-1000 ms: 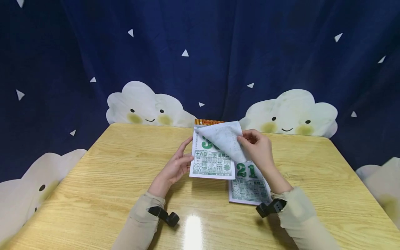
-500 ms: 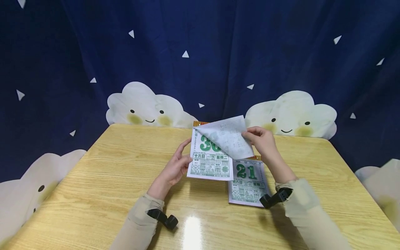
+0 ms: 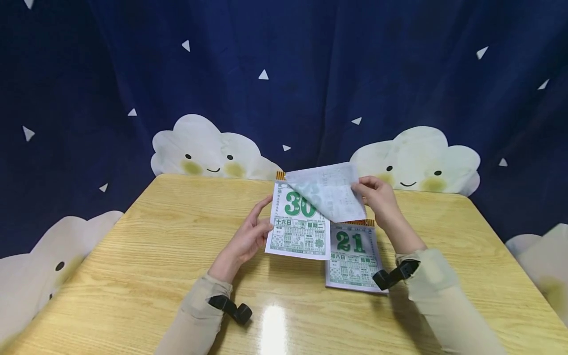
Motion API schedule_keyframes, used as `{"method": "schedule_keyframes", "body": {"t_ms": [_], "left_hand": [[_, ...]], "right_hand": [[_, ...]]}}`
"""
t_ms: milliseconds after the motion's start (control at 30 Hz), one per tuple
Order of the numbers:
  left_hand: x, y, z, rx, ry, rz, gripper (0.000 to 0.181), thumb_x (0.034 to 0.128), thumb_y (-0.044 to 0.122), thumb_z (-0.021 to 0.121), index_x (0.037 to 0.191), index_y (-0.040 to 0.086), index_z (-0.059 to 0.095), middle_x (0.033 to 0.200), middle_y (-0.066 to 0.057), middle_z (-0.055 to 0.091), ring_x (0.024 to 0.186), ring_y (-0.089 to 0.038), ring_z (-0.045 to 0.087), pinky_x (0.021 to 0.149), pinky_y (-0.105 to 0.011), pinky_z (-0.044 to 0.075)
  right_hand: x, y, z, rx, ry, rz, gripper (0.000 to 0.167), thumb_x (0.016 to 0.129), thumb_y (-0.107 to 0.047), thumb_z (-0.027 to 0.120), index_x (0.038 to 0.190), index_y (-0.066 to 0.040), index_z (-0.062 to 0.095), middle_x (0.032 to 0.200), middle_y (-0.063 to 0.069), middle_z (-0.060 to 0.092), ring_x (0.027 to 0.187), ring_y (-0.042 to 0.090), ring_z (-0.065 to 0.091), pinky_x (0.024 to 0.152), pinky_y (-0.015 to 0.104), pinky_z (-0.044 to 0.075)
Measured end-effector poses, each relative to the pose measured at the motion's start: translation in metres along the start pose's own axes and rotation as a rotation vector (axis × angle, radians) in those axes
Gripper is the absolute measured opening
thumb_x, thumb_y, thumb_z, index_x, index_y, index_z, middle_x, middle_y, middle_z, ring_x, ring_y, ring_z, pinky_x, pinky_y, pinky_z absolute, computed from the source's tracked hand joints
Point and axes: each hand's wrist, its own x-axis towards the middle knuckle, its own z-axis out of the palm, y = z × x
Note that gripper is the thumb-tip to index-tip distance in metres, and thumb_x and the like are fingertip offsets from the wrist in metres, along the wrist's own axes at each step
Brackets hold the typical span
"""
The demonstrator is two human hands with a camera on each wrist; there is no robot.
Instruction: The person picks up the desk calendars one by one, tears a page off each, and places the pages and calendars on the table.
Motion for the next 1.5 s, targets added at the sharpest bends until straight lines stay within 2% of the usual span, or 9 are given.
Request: {"method": "schedule_keyframes", "body": {"t_ms": [133,233,433,600,733,900,1133,1233,1500], "left_hand": [[-0.001,-0.002,-0.002,0.023,-0.027,-0.001,0.071,0.0872,-0.011,0.034,0.146,0.019,0.01,0.096,-0.004,0.067,0.073,-0.015,0.065,0.063,-0.028,0.054],[0.0,-0.003,-0.002,0.045,-0.032,0.005,0.071,0.087,-0.01,0.034,0.146,0.019,0.011,0.094,-0.003,0.068,0.073,-0.014,0.065,0.064,-0.028,0.054],[0.001,-0.004,-0.002,0.047,-0.011,-0.001,0.07,0.087,-0.01,0.035,0.146,0.02,0.012,0.092,-0.003,0.068,0.071,-0.014,0.065,0.063,-0.028,0.054],[0.002,-0.003,-0.002,0.006,0.03,0.007,0.07,0.0875,-0.01,0.034,0.146,0.022,0.013,0.094,-0.005,0.068,0.073,-0.016,0.066,0.064,-0.029,0.054],[0.002,-0.002,-0.002,0.002,0.042,0.013,0.07,0.0871,-0.01,0.033,0.146,0.021,0.012,0.096,-0.005,0.067,0.075,-0.016,0.066,0.064,-0.029,0.054],[0.002,-0.002,-0.001,0.006,0.019,0.001,0.07,0.087,-0.01,0.033,0.146,0.019,0.011,0.097,-0.006,0.067,0.074,-0.016,0.066,0.062,-0.028,0.054],[0.001,-0.004,0.0,0.021,-0.014,0.003,0.07,0.0866,-0.01,0.034,0.146,0.02,0.012,0.097,-0.005,0.067,0.073,-0.015,0.065,0.063,-0.028,0.054],[0.0,-0.006,-0.001,0.05,-0.012,-0.006,0.071,0.0862,-0.011,0.035,0.146,0.02,0.013,0.098,-0.005,0.066,0.074,-0.015,0.065,0.064,-0.028,0.054],[0.0,-0.006,-0.003,0.094,-0.022,-0.019,0.07,0.0869,-0.01,0.036,0.146,0.021,0.015,0.097,-0.005,0.067,0.074,-0.016,0.066,0.065,-0.03,0.054]], "right_hand": [[0.003,-0.002,-0.001,0.014,-0.012,-0.007,0.04,0.089,-0.021,0.055,0.118,0.006,0.048,0.094,-0.001,0.051,0.077,0.004,0.051,0.068,0.017,0.046],[0.004,-0.002,-0.002,0.017,-0.001,-0.007,0.04,0.089,-0.023,0.055,0.118,0.005,0.049,0.095,-0.001,0.051,0.077,0.004,0.051,0.069,0.018,0.046],[0.004,-0.004,-0.002,0.022,0.032,-0.007,0.033,0.089,-0.03,0.057,0.106,-0.002,0.055,0.089,-0.004,0.051,0.076,0.006,0.051,0.071,0.02,0.045],[0.005,-0.006,-0.007,0.1,0.063,-0.007,0.018,0.087,-0.024,0.059,0.092,-0.007,0.056,0.079,-0.008,0.054,0.069,0.004,0.053,0.067,0.019,0.048],[0.006,-0.005,-0.014,0.099,0.09,-0.007,0.017,0.087,-0.023,0.06,0.092,-0.008,0.056,0.079,-0.008,0.055,0.068,0.003,0.054,0.064,0.016,0.049],[0.006,-0.004,-0.02,0.079,0.096,0.011,0.017,0.087,-0.026,0.06,0.093,-0.01,0.057,0.087,-0.005,0.053,0.072,0.005,0.054,0.066,0.015,0.049],[0.006,-0.002,-0.02,0.093,0.111,0.031,0.016,0.088,-0.023,0.058,0.094,-0.01,0.055,0.088,-0.003,0.05,0.072,0.005,0.053,0.064,0.015,0.048],[0.005,-0.002,-0.019,0.06,0.087,-0.002,0.015,0.089,-0.024,0.056,0.095,-0.011,0.054,0.086,-0.006,0.051,0.073,0.003,0.052,0.064,0.016,0.047],[0.005,-0.007,-0.02,0.11,0.002,-0.122,0.006,0.088,-0.015,0.058,0.092,-0.011,0.06,0.075,-0.011,0.062,0.065,0.003,0.059,0.064,0.017,0.051]]}}
